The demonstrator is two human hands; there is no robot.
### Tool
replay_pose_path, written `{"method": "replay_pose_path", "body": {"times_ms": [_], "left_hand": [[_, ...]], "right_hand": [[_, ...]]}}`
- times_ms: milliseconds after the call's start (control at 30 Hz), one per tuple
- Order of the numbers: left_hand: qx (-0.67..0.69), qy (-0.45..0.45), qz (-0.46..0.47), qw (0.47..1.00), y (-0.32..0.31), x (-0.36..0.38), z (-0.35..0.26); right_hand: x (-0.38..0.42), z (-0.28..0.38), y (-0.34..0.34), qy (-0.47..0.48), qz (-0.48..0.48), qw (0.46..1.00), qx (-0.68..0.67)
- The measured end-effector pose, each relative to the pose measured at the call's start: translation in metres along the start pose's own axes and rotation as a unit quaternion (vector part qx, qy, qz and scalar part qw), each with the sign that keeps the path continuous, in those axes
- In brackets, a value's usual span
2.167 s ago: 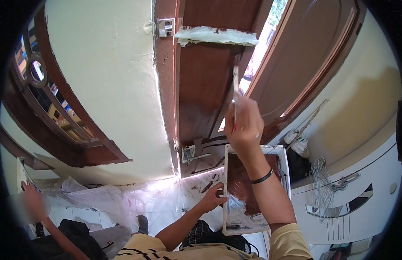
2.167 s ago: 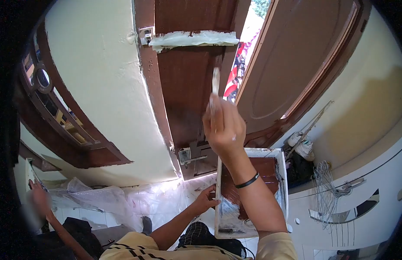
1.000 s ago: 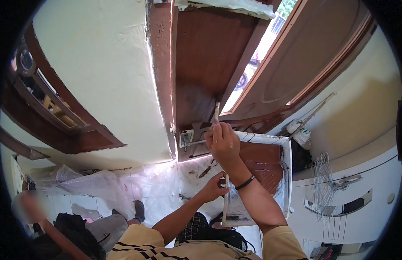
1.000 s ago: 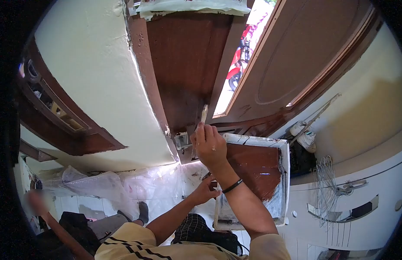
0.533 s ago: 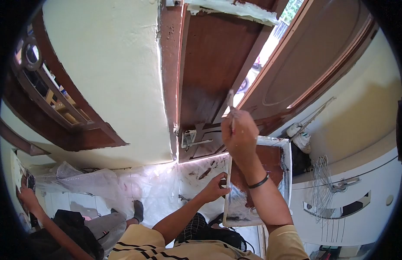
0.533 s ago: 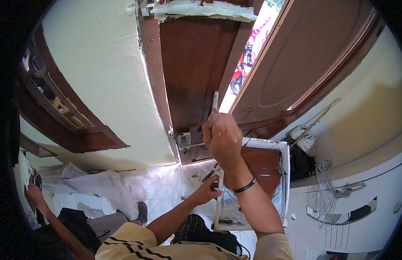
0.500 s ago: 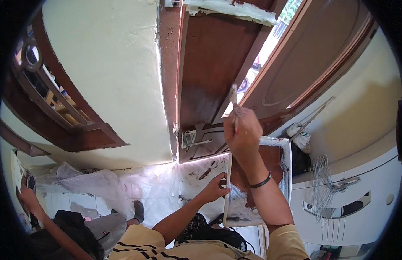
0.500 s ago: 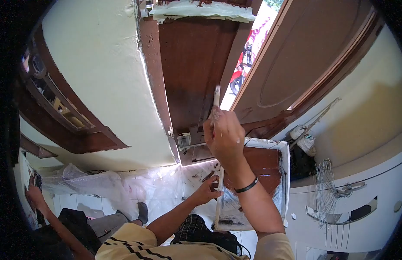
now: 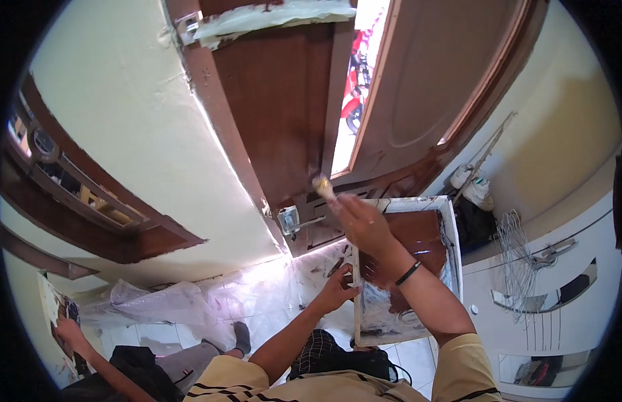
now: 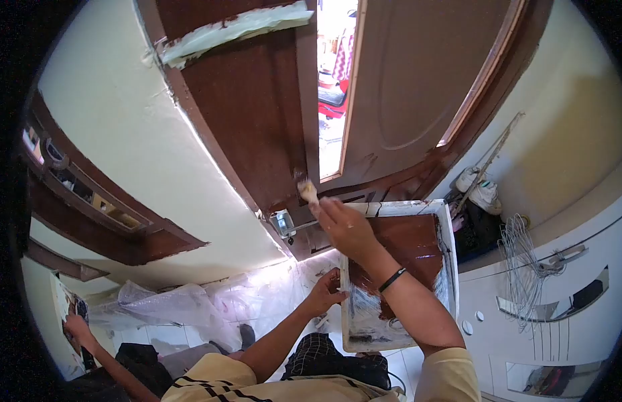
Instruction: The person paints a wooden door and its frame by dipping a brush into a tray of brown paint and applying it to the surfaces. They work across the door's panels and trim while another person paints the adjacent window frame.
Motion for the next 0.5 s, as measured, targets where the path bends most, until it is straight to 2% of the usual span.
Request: {"method": "replay_pose_path", "body": {"times_ms": [67,167,367,467,500], "left_hand": [[-0.002,0.01,0.002,1.0,0.001,-0.002,0.006],[-0.004,0.014,0.003,1.0,-0.001,-0.005,0.007],[-0.004,0.0,0.009,1.0,-0.009,-0.006,0.001],[-0.006,-0.008,0.009,1.0,-0.009,-0.005,0.0],[-0.008,-0.009,0.004,1.0,-0.009,-0.006,0.001]], "right_hand": [[0.014,-0.007,-0.027,-0.029,0.075,0.995,-0.054],[-0.002,-0.011,-0.011,-0.044,0.066,0.996,-0.043],[-0.07,0.009,0.099,0.012,-0.153,0.988,-0.004],[-0.081,0.016,0.118,0.07,-0.254,0.964,0.044],[-0.081,0.016,0.111,0.065,-0.231,0.97,0.046]]}}
Point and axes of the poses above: each hand's wrist, its own x-axis away from the middle knuckle, its own y-axis out of the back of the hand, z = x × y, the point moved 6 cm from there along -x, towards the middle knuckle, and after that the axes turned 1 degree about z, right-handed, at the moved point
